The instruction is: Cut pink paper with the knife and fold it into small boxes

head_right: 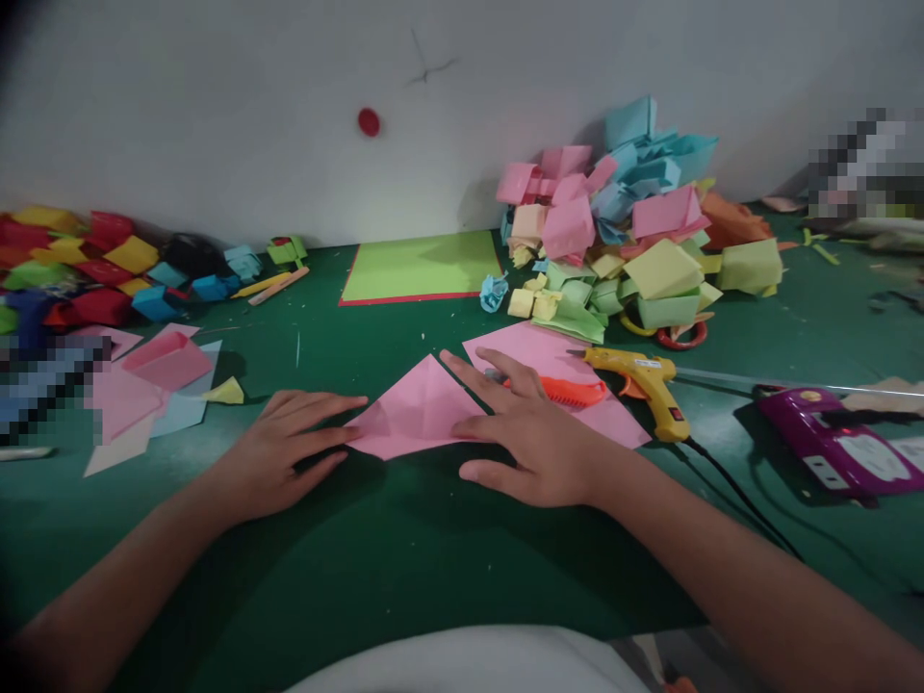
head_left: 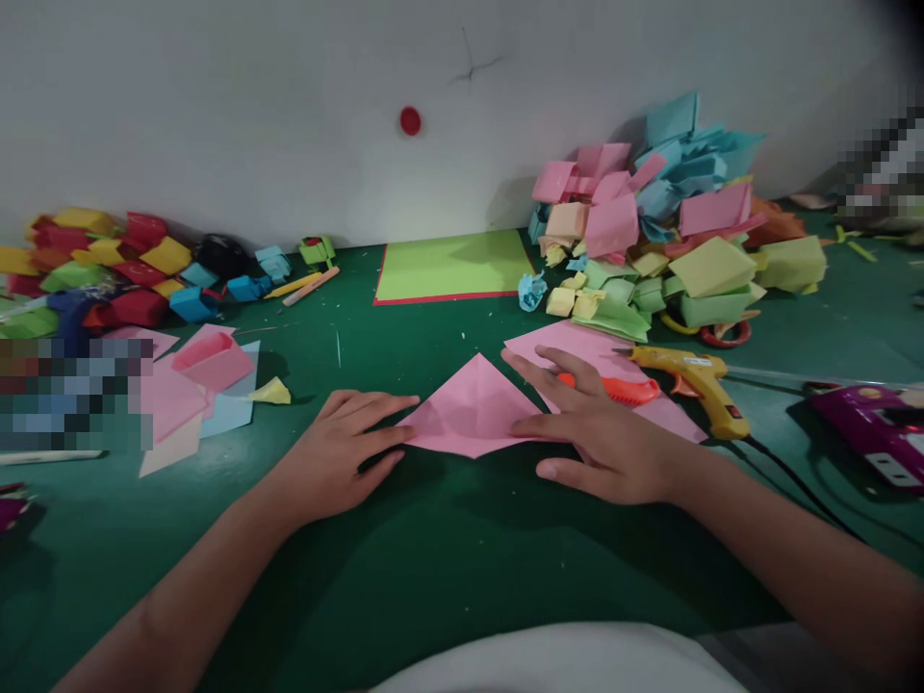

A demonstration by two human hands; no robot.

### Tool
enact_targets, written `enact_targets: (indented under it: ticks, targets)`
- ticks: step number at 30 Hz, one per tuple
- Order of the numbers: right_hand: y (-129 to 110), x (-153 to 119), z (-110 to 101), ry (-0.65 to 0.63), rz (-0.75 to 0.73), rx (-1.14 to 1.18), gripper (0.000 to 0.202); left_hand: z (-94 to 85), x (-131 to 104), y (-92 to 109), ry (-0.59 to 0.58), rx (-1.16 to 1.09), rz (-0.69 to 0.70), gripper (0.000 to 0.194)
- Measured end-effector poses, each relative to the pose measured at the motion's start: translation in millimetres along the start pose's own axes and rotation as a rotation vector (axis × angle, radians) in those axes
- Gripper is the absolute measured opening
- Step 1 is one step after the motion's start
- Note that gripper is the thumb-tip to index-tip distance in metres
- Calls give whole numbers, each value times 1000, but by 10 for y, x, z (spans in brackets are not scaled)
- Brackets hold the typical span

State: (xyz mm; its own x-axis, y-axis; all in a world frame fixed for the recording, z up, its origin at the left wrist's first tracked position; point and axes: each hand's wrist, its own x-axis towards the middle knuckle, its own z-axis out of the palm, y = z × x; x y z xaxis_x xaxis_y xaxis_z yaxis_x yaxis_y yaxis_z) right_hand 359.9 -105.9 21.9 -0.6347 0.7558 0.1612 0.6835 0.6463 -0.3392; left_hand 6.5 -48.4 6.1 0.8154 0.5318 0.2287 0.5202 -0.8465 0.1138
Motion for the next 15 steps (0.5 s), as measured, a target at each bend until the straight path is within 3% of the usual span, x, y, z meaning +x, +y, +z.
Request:
enact_targets:
  ticks: [3, 8, 15]
  targets:
    - [44, 19, 79, -9, -22, -63, 41, 22, -3, 8, -4, 9, 16, 24]
    - [142, 75, 207, 82, -80, -93, 29, 45, 18, 14, -16, -14, -5, 21]
    - [100, 100, 120, 279, 64, 151, 21, -24, 22, 48, -12, -174, -29, 15]
